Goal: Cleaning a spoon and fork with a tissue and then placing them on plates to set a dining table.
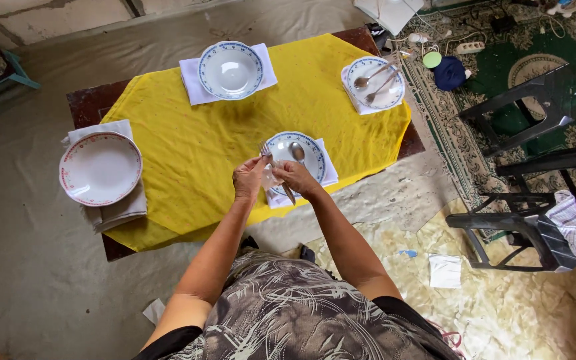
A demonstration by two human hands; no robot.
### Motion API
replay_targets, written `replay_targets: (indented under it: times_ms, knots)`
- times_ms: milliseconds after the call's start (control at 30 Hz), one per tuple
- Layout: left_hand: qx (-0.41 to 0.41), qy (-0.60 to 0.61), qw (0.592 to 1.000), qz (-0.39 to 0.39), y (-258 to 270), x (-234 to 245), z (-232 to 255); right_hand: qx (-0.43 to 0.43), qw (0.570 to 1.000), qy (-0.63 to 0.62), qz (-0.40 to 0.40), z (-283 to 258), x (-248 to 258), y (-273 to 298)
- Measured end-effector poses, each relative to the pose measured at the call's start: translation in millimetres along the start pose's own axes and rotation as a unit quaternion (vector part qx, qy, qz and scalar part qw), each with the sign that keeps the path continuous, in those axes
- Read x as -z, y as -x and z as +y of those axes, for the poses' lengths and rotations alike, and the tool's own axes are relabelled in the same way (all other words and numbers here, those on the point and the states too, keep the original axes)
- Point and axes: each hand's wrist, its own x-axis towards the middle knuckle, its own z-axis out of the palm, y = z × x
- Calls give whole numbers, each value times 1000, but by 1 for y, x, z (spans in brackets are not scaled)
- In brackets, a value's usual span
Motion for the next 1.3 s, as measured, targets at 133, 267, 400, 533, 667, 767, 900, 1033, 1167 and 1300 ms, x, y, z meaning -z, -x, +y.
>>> replay_targets:
  times_ms: [133, 267, 400, 533, 667, 767, 900, 1033, 1167, 1300]
  knots:
    - [9, 13, 1000, 19, 1, -9, -5, 24, 999, 15, -15, -2, 4, 12]
    - [-63, 30, 995, 73, -1, -8, -17, -24, 998, 41, -29, -3, 4, 40]
    - [-77, 58, 989, 115, 14, -20, -31, -18, 998, 13, -53, 18, 17, 43]
    - [-72, 30, 987, 138, 33, -37, -34, 4, 999, -13, -34, 19, 21, 42]
    - [-126, 34, 979, 157, 33, -35, -47, 33, 997, 25, -62, 24, 26, 52]
    - [-122, 80, 972, 182, 39, -35, -44, -10, 996, 32, -77, 36, 34, 61]
    - [-103, 82, 967, 219, 55, -38, -29, -12, 994, 62, -84, 38, 37, 79]
    - [-158, 58, 951, 260, 48, -30, -54, -38, 994, 61, -86, 17, 36, 101]
    - [-158, 93, 952, 247, 47, -23, -66, -45, 992, 48, -107, 19, 41, 103]
    - [-152, 89, 968, 178, 65, -30, -51, -4, 994, -6, -107, 43, 39, 85]
